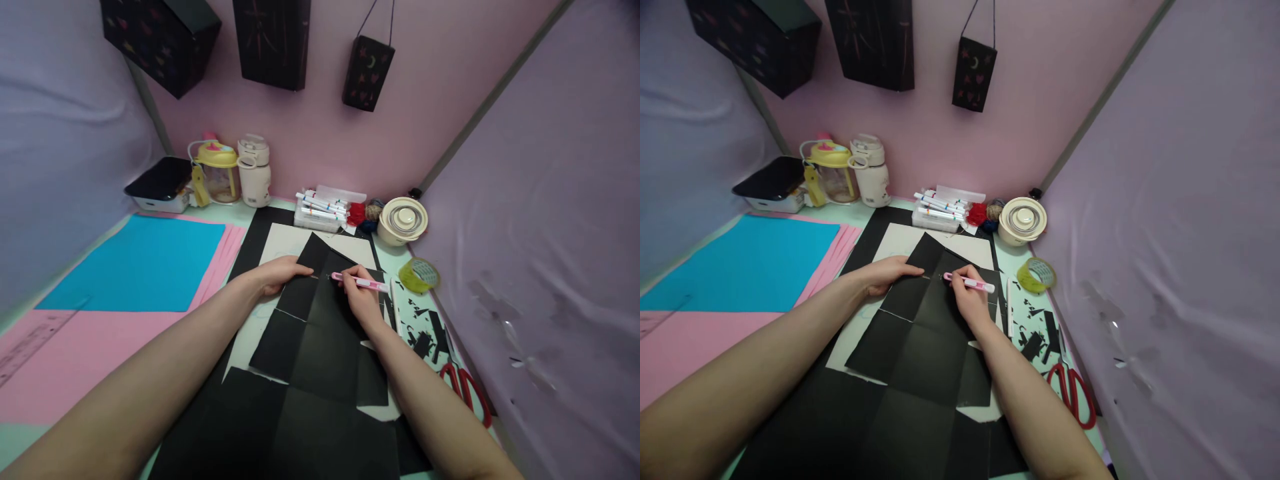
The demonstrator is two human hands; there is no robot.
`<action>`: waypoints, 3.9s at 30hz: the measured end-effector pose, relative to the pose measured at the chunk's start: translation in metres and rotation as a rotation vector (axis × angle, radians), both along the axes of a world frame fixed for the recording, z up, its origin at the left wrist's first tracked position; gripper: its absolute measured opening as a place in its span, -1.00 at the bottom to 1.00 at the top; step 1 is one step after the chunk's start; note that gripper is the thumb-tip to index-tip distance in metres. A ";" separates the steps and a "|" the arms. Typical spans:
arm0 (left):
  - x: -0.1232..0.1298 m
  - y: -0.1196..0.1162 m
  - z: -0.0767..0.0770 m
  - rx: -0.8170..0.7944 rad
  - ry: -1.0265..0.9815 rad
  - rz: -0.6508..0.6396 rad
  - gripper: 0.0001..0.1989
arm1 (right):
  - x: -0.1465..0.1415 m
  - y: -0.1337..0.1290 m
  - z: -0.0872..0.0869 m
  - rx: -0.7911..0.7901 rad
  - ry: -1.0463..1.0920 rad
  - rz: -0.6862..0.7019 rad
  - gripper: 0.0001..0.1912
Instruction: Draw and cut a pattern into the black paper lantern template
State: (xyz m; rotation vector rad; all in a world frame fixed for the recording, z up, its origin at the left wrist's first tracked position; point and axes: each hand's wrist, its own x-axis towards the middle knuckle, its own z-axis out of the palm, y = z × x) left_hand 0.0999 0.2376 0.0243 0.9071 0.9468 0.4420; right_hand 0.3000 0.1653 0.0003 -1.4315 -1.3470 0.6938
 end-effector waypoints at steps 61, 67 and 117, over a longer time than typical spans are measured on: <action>0.000 0.001 -0.001 -0.013 -0.010 -0.004 -0.81 | -0.001 0.000 -0.001 0.021 -0.039 0.069 -0.80; -0.001 0.001 -0.001 -0.014 -0.024 -0.004 -0.81 | -0.001 0.000 -0.001 0.016 -0.039 0.064 -0.81; -0.003 0.004 -0.007 -0.006 -0.050 -0.025 -0.74 | 0.001 -0.001 0.002 0.052 -0.054 0.041 -0.82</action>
